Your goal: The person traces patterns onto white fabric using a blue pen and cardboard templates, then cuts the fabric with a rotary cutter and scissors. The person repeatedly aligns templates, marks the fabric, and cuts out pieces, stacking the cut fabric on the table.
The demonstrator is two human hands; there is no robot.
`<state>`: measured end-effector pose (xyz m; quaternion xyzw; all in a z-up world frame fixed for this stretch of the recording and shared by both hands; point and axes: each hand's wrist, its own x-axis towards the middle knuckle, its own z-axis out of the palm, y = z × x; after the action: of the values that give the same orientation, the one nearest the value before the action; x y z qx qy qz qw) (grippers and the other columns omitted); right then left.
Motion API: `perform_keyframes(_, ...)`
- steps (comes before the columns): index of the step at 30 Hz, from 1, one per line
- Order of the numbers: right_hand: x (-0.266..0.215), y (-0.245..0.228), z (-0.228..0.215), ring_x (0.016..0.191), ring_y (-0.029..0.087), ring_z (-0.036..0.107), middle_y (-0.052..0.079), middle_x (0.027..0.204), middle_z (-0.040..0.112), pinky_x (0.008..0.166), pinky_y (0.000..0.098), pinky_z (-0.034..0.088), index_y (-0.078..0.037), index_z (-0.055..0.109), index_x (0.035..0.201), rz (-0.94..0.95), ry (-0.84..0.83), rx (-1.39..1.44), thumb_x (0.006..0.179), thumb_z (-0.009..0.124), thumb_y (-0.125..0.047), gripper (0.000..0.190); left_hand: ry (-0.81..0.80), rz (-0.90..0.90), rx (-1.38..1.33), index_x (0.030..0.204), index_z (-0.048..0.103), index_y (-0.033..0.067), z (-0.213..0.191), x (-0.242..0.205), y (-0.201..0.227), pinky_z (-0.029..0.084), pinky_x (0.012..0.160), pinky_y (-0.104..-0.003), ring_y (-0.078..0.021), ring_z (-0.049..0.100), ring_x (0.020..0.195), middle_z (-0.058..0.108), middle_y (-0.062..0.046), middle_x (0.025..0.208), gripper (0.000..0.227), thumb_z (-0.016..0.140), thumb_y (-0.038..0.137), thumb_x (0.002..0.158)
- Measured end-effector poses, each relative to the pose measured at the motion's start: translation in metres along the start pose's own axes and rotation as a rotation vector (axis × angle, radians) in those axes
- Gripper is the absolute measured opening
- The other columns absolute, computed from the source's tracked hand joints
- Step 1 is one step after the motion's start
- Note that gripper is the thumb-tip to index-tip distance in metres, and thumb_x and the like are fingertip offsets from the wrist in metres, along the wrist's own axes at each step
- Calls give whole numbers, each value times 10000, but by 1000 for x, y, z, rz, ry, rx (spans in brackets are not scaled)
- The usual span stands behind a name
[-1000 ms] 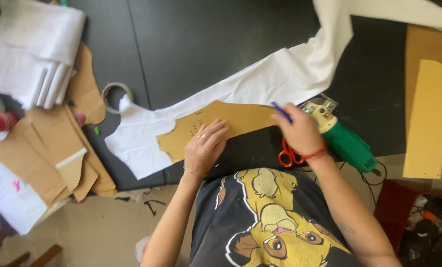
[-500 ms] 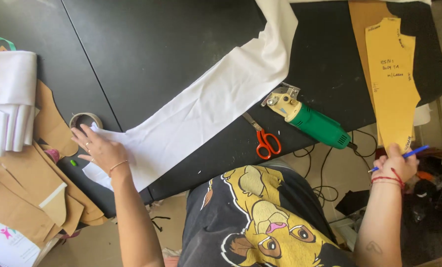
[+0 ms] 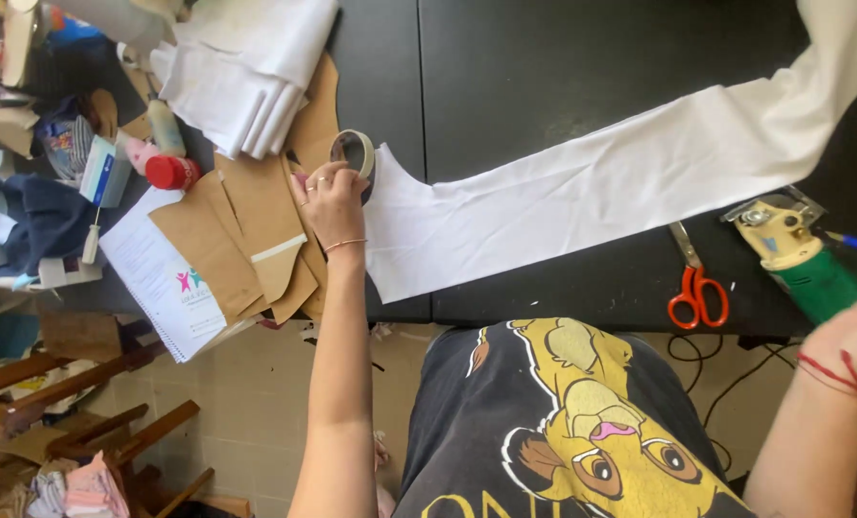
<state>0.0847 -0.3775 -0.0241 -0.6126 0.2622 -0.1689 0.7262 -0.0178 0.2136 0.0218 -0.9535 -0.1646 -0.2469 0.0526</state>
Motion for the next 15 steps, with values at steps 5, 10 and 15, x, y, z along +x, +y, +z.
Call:
perform_keyframes(5,-170,-120,178,531,164,486,178,805,578,476,185,365,-67,418,884,-307,-354,-138,986,397,-422,369,-79,-226,-555,806,464,74,-81,24,47,222,1006,-488,-246,491,618,536,-90,658,91,544,110,828)
perform_keyframes(10,-225,-120,238,743,200,604,217,890,569,656,362,549,22,414,1103,203,-1120,-77,791,530,-73,346,-334,-268,-2052,777,454,10,-146,-2,113,239,1020,-485,-311,608,909,629,-188,711,111,550,-43,760)
perform_keyframes(15,-223,-130,245,639,154,520,135,778,542,600,293,504,33,609,836,23,-1376,-160,743,614,-117,176,-613,-71,-1970,809,583,107,-171,11,109,31,1071,-488,-240,526,1069,630,-73,934,170,612,269,771)
